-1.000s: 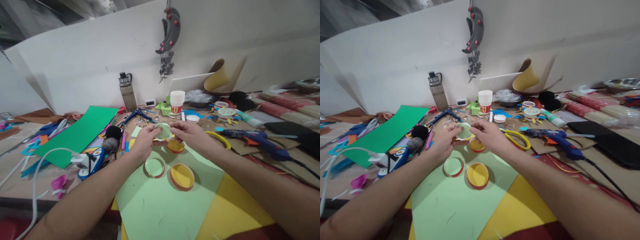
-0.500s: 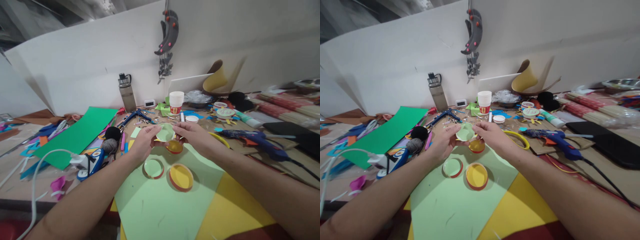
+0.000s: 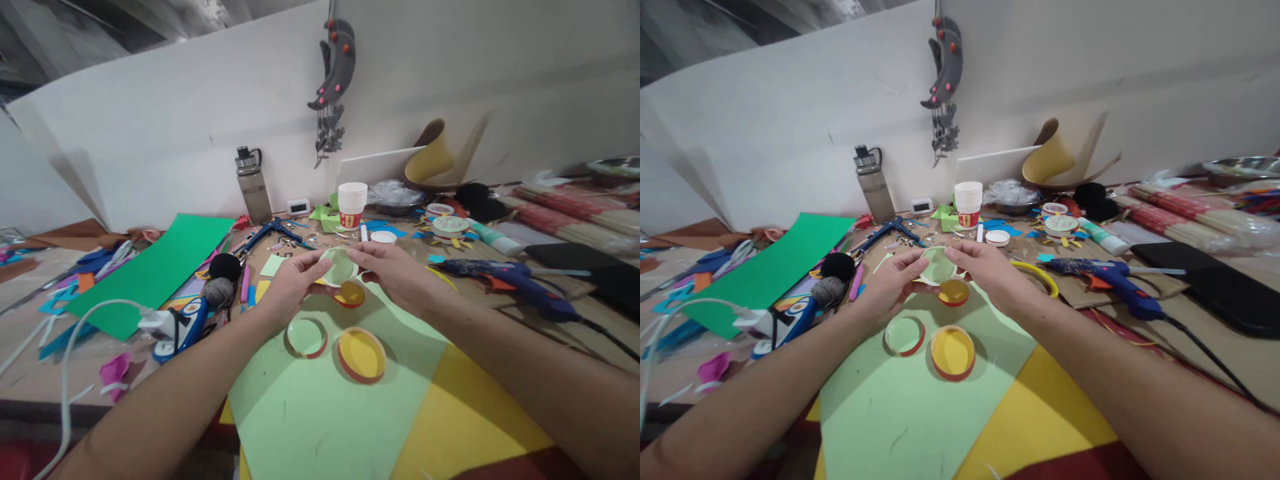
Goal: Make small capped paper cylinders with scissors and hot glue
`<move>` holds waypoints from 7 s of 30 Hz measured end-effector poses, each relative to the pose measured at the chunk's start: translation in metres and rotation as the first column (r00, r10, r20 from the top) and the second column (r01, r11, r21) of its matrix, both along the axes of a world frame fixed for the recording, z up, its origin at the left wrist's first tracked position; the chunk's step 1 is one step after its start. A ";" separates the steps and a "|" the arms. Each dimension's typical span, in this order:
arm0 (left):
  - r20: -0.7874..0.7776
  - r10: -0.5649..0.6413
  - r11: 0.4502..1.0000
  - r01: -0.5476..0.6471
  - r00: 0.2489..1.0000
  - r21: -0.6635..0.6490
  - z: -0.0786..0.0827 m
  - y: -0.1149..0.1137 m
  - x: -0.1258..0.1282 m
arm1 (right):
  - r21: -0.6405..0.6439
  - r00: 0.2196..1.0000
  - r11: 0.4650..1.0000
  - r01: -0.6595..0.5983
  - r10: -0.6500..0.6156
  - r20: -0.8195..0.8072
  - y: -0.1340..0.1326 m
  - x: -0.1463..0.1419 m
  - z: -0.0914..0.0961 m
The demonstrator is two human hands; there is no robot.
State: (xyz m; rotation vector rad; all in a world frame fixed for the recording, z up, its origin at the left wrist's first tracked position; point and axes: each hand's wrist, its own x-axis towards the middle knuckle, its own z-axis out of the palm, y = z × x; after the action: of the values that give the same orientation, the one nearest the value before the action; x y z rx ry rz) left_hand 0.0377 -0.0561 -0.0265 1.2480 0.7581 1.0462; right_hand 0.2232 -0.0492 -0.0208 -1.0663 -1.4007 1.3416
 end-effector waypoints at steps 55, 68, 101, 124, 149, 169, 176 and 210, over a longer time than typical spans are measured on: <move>0.114 0.294 0.950 -0.277 0.949 -0.146 -0.003 0.019 -0.015 | 0.264 0.523 0.860 -0.436 0.003 0.852 -0.009 0.012 0.002; 0.106 0.365 0.925 -0.349 0.925 -0.149 0.000 0.019 -0.012 | 0.385 0.761 0.893 -0.235 -0.077 0.644 -0.006 0.011 0.008; 0.114 0.303 0.943 -0.281 0.946 -0.178 0.000 0.014 -0.008 | 0.329 0.943 0.944 0.002 -0.112 0.314 -0.001 0.010 0.004; 0.129 0.352 0.926 -0.325 0.927 -0.193 -0.002 0.016 -0.008 | 0.227 0.958 0.973 -0.043 -0.024 0.285 -0.006 0.007 0.010; 0.176 0.225 0.974 -0.220 0.958 -0.049 0.004 0.000 0.006 | 0.785 0.899 0.619 -0.016 -0.334 0.282 -0.012 -0.001 0.001; 0.237 -0.086 0.996 0.089 0.968 -0.003 0.006 -0.003 -0.002 | 0.574 0.965 0.817 0.060 -0.194 0.175 -0.013 -0.001 0.003; 0.223 -0.069 0.997 0.061 0.972 0.044 0.001 0.000 -0.003 | 0.734 0.874 0.679 0.002 -0.358 0.328 -0.016 0.003 0.004; 0.264 0.068 0.998 -0.064 0.962 -0.022 -0.001 0.011 -0.008 | 0.668 0.827 0.744 0.014 -0.384 0.410 -0.010 0.014 0.016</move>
State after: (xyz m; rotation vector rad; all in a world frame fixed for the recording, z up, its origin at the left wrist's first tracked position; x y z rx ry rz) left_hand 0.0296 -0.0447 -0.0277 1.0502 0.6020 1.2321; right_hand 0.2372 -0.0594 -0.0048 -1.0936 -1.8858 0.3082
